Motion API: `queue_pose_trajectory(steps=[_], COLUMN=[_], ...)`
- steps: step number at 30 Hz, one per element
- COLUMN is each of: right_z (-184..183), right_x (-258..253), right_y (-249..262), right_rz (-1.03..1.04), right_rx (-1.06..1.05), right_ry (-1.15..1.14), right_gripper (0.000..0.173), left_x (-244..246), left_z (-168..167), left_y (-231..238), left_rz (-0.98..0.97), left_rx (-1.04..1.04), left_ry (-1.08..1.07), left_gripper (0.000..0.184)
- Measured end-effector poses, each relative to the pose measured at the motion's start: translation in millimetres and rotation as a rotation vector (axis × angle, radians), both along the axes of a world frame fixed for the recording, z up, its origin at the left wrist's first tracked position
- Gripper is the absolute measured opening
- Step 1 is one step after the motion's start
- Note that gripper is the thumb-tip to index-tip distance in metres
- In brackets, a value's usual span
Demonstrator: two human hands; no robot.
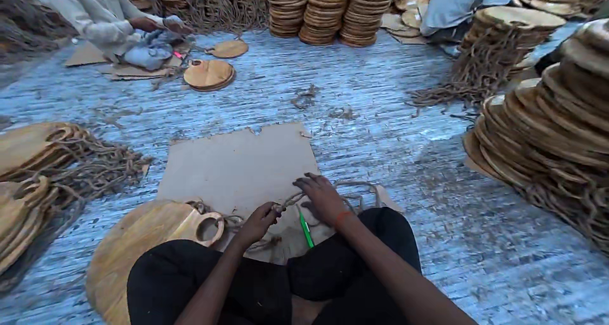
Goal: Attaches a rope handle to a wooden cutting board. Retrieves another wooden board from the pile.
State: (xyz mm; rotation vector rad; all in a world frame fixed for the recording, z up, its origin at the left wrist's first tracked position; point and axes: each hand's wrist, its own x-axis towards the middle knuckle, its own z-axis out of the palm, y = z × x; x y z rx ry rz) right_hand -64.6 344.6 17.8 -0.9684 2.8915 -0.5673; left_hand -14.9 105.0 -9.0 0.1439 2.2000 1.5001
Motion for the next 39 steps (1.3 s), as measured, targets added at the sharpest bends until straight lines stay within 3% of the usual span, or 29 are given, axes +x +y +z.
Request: queue_pose_trajectory(steps=[2, 4, 7, 9, 14, 17, 22, 25, 28, 31, 34, 35, 37, 39], right_z=[-8, -23, -33, -31, -18, -4, 13, 15, 16, 9, 3, 11, 20, 17], right_x=[13, 22, 31, 37, 47, 54, 59, 67, 74, 87, 109, 115, 118, 111], right_y=[-21, -32, -38, -40, -45, -51, -63, -66, -68, -71, -92, -101, -112, -104], right_rz=[0.045, 0.014, -0.105, -0.138, -0.148, -0.134, -0.233, -0.291, -0.308, -0.366, -0.606, -0.696, -0.751, -0.572], right_rx=[-0.019, -0.116, -0.342, -0.356, -0.19, -0.013, 0.07, 0.132, 0.169, -0.043, -0.734, -0.863, -0.886, -0.65], right_ry=[-0.147, -0.266, -0.392, -0.463, -0.48, -0.509, -0.711, -0.65, -0.62, -0.717, -1.068, -1.161, -1.184, -1.032], right_gripper=[0.051, 0.036, 0.032, 0.031, 0.031, 0.035, 0.041, 0.05, 0.051, 0.044, 0.036, 0.035, 0.034, 0.035], left_x=[1, 4, 5, 6, 8, 8, 7, 8, 9, 9, 8, 9, 9, 7], left_z=[3, 0, -5, -5, 1, 2, 3, 5, 5, 2, -2, -3, -6, -3], left_y=[0, -1, -5, -5, 8, 7, 12, 16, 18, 18, 14, 12, 8, 5], left_rz=[0.015, 0.014, 0.024, 0.018, -0.06, -0.14, -0.229, -0.277, -0.283, -0.271, -0.257, -0.246, -0.231, -0.232], left_rx=[0.087, 0.144, 0.026, -0.066, -0.412, -0.619, -0.719, -0.77, -0.81, -0.821, -0.791, -0.758, -0.733, -0.737], left_ry=[-0.041, -0.017, 0.047, 0.11, 0.284, 0.306, 0.316, 0.344, 0.361, 0.37, 0.37, 0.363, 0.366, 0.347], left_gripper=[0.038, 0.037, 0.035, 0.033, 0.038, 0.03, 0.027, 0.018, 0.02, 0.03, 0.041, 0.041, 0.04, 0.041])
